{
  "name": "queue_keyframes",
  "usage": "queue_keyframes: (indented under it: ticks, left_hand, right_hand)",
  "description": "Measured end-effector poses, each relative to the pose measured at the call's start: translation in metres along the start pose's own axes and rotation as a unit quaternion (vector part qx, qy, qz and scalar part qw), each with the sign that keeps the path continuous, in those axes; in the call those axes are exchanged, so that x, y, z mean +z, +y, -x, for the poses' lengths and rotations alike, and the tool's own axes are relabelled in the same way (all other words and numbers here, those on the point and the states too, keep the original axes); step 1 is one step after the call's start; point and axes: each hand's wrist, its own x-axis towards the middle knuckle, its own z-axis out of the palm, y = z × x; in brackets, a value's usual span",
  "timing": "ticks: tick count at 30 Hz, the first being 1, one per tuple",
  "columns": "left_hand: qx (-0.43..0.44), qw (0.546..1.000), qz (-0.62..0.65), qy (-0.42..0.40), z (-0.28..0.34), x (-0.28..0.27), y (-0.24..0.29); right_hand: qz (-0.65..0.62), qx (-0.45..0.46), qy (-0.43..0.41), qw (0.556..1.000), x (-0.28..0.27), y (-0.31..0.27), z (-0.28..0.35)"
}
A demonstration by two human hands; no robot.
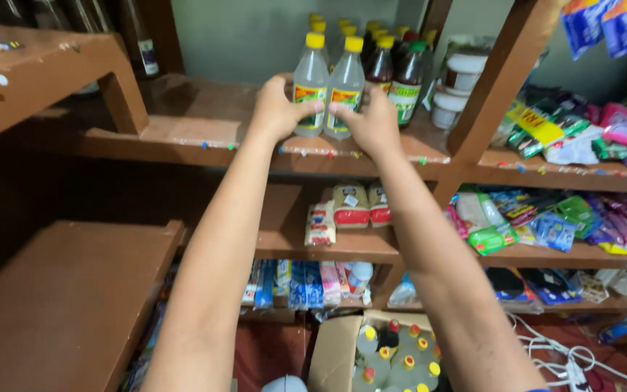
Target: Stocking grocery shelves with bottles of condiments from a cardboard box.
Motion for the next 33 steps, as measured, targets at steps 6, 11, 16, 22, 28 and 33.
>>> queue_keyframes:
  ticks: [6, 11, 16, 22, 28, 33]
  left_hand:
    - [-0.007, 0.998, -0.041, 0.045, 0.018, -0.002, -0.002]
    - [0.011, 0.996, -0.063, 0.069, 0.013, 0.003, -0.001]
    - [-0.041, 0.990, -0.110, 0.082, 0.002, 0.010, -0.005]
    - [-0.042, 0.985, -0.126, 0.111, -0.013, 0.024, -0.020]
    - [-0.072, 0.989, -0.075, 0.103, -0.015, 0.028, -0.021]
    - [-0.059, 0.982, -0.131, 0.125, -0.018, 0.028, -0.018]
  right_hand:
    - [0.174, -0.073, 0.144, 0.972, 0.003, 0.023, 0.010]
    - [0.092, -0.033, 0.100, 0.990, 0.004, 0.039, -0.001]
    - [0.116, -0.014, 0.096, 0.989, 0.011, 0.048, -0.010]
    - [0.192, 0.010, 0.105, 0.976, 0.015, 0.037, -0.010]
    - [0.213, 0.052, 0.129, 0.967, 0.016, 0.036, -0.012]
    - [0.285, 0.071, 0.132, 0.947, 0.023, 0.022, -0.011]
